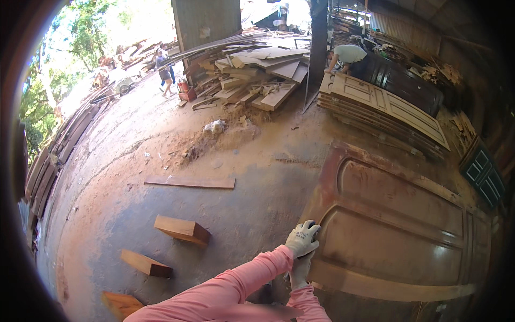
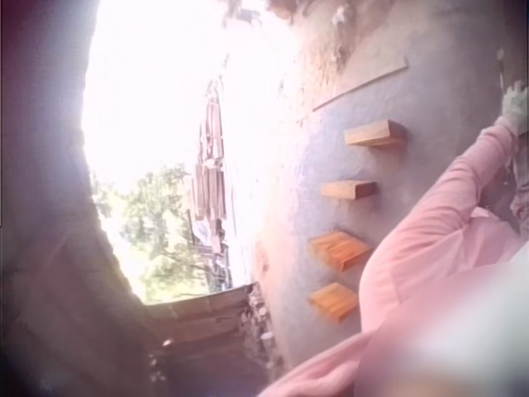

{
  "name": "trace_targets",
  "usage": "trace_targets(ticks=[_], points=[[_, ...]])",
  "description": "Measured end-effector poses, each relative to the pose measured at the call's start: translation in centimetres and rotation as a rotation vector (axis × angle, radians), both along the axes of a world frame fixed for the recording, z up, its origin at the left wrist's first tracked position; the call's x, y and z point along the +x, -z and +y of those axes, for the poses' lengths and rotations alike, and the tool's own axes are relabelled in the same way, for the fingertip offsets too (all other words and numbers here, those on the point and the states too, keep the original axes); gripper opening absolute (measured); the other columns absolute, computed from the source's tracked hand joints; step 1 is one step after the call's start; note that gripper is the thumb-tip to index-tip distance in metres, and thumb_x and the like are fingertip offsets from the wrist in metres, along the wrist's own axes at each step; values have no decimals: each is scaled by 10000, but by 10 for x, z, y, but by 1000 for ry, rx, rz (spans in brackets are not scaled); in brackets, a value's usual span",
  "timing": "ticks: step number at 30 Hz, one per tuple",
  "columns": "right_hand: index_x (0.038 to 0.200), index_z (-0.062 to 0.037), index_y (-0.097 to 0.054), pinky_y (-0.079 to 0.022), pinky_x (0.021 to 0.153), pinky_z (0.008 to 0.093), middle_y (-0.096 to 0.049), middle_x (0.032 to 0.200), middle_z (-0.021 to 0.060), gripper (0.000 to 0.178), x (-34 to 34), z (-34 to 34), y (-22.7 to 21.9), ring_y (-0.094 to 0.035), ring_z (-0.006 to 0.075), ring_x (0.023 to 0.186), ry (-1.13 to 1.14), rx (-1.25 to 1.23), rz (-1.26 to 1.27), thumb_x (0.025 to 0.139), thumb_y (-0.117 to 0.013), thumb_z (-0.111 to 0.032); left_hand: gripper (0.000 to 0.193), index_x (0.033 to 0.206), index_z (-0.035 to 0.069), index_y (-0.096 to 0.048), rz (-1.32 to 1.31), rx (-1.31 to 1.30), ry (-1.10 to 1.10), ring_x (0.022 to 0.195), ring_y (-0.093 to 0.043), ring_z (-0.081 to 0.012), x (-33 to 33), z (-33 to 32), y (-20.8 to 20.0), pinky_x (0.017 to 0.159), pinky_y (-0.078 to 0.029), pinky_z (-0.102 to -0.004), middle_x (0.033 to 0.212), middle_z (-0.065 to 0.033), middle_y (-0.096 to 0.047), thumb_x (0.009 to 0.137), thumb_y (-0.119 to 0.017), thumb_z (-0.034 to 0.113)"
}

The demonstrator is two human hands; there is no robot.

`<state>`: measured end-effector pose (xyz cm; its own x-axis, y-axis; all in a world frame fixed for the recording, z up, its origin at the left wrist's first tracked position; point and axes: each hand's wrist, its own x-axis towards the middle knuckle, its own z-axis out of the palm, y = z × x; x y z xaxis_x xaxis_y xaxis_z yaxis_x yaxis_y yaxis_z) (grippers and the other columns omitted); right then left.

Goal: The person uses an electric sander to smooth the surface of a large wooden door panel. They move the sander across the flat and curved areas of the door, adjusting position as needed. The person wears gloves and a pink long-sleeve shirt while working in a cluttered workshop.

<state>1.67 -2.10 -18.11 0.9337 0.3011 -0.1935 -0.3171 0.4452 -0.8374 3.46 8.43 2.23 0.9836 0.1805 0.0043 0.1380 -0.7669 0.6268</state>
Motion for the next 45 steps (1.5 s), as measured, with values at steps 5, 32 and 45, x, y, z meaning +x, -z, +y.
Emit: trace_targets(ticks=[5, 32, 45], points=[[1689, -217, -360, -428, 1219, 417, -501, 1623, 34, 539, -35, -12, 12, -531, 217, 1428, 38, -244, -104, 1201, -423, -436, 604, 1461, 162, -620, -18, 3, 24, 1373, -566, -435, -23, -7, 5, 1128, -517, -545, 1547, -155, -527, 885, -726, 310], [1401, -52, -600, -590, 859, 533, -747, 1079, 183, 394, 326, 98, -83, -737, 417, 953, 348, -1034, -702, 1028, -628, -177, 293, 1100, 159, -796, -382, 227, 150, 1336, -556, -336, 359, 94, 26, 1159, -409, -526, 1350, -92, -685, 868, -699, 308], [1428, 12, -471, -567, 908, 531, -758, 1134, 290, 797, 201, 106, -132, -732, 477, 1085, 88, -809, -233, 879, -827, -444, 333, 1099, 138, -811, -270, 453, 385, 1424, -518, -274, 251, 109, 11, 1293, -249, -557, 1312, -57, -717, 989, -581, 351]])
